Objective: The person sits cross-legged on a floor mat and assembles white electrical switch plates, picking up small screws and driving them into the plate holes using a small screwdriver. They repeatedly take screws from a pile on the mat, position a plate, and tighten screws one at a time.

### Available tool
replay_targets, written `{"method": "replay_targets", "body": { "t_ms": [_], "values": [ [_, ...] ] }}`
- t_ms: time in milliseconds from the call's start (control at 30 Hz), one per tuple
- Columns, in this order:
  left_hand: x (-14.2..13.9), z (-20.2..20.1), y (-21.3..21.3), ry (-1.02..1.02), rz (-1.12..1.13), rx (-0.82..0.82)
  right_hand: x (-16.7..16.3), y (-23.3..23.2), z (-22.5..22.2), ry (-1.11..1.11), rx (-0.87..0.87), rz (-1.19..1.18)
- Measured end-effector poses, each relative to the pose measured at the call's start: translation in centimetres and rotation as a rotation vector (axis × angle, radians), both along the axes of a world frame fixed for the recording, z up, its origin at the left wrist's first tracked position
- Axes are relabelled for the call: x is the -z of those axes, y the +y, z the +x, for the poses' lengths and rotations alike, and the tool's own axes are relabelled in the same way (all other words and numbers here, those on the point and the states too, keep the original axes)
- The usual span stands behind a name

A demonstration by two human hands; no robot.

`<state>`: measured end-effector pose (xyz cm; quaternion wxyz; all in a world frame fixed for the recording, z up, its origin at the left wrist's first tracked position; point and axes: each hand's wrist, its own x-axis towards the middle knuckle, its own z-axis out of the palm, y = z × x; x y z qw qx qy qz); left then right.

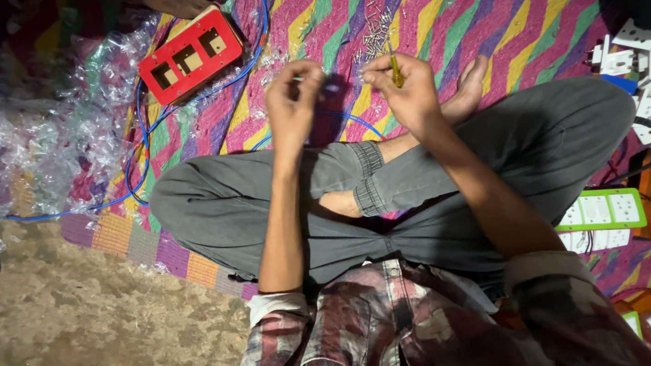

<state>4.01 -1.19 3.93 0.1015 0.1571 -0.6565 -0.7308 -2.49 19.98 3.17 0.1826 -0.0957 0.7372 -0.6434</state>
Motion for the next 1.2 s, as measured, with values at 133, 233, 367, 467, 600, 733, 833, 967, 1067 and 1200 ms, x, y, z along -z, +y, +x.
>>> {"method": "replay_targets", "body": {
  "t_ms": [133,233,367,467,600,733,833,967,1067,1200],
  "values": [
    [0.0,-0.2,2.9,0.077,-0.054,0.124,-0.6,-0.5,0.5,-0.051,-0.033,-0.067],
    [0.1,-0.3,3.8,0.008,-0.015,0.056,-1.1,-0.5,0.7,-0.071,-0.057,-0.060],
    [0.2,-0.3,3.7,-0.020,-0.129,0.024,-1.1,-0.6,0.7,-0.019,-0.112,-0.105],
    [0.4,-0.1,3.8,0.009,-0.275,0.024,-0.6,-0.8,1.0,-0.112,-0.120,-0.137],
    [0.6,-0.3,3.7,0.060,-0.259,0.007,0.2,-0.7,1.0,-0.031,-0.021,-0.008],
    [0.1,-0.7,1.1,0.044,-0.257,-0.135,0.3,0.0,-0.2,0.078,0.074,0.277],
    [-0.9,0.1,-2.4,-0.036,-0.571,-0.186,0.0,0.1,-0.8,0.393,0.110,0.470],
    [-2.1,2.9,-7.4,-0.178,-1.060,-0.286,-1.0,-0.1,-1.0,0.620,0.173,0.499],
    [-2.5,5.2,-11.0,-0.360,-1.170,-0.403,-2.1,0.2,-0.7,0.659,0.169,0.477],
    [-2.3,7.1,-14.0,-0.496,-1.175,-0.561,-3.6,0.1,-0.3,0.459,0.140,0.388]
  ]
}}
